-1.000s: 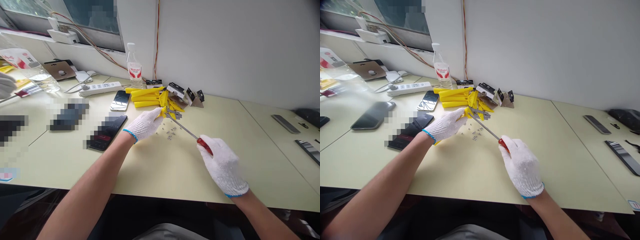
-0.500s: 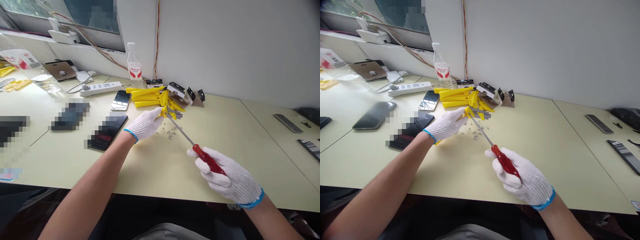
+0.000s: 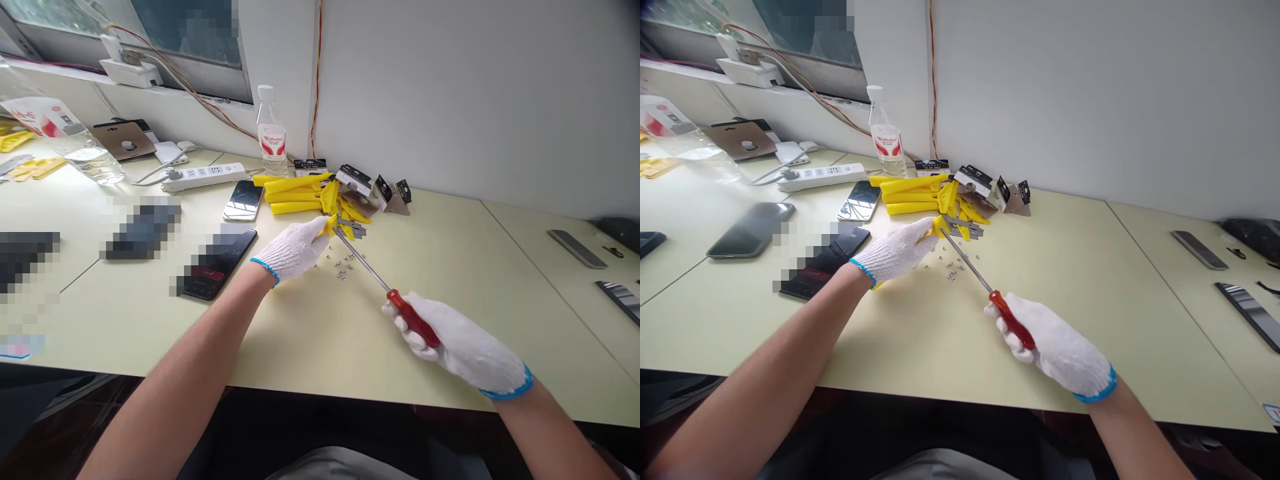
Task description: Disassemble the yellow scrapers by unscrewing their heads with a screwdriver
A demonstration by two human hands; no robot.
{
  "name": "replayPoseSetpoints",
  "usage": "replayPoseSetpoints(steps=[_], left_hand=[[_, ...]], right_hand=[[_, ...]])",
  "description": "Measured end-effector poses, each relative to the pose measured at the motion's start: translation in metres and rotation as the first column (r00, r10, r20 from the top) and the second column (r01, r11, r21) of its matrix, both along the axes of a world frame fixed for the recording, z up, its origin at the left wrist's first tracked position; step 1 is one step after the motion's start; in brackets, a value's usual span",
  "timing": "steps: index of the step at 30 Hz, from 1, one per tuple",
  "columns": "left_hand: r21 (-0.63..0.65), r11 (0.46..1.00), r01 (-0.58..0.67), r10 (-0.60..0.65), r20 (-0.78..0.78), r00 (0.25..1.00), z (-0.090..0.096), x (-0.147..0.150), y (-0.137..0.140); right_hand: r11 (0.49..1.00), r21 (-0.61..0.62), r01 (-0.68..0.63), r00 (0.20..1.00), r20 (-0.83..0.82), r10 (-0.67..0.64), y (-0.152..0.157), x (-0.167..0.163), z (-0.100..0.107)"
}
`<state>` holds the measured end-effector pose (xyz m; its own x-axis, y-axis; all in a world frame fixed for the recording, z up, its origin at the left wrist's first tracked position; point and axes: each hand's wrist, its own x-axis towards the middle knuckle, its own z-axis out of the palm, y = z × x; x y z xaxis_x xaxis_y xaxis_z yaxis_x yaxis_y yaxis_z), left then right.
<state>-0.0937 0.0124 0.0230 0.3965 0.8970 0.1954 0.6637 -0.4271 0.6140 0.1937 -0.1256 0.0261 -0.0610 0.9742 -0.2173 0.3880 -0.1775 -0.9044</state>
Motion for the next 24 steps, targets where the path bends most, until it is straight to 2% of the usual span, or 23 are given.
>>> replayPoseSetpoints(steps=[6,16,24], left_hand=[[0.002,1.000,0.002,-0.002,-0.010,1.000,0.000,0.000,0.001],[-0.051,0.998,-0.033,0.030,-0.055,0.998,0.004,0.001,0.000],[-0.057,0.998,-0.018,0.016,-0.037,0.999,0.007,0.002,-0.004]], right_hand=[[0.997,0.069,-0.031,0.999,0.040,0.029,0.000,0.007,0.001],[0.977,0.213,0.025,0.982,0.180,-0.064,-0.004,0.002,-0.008],[0.974,0.221,-0.053,0.986,0.164,0.016,0.007,0.013,-0.001]])
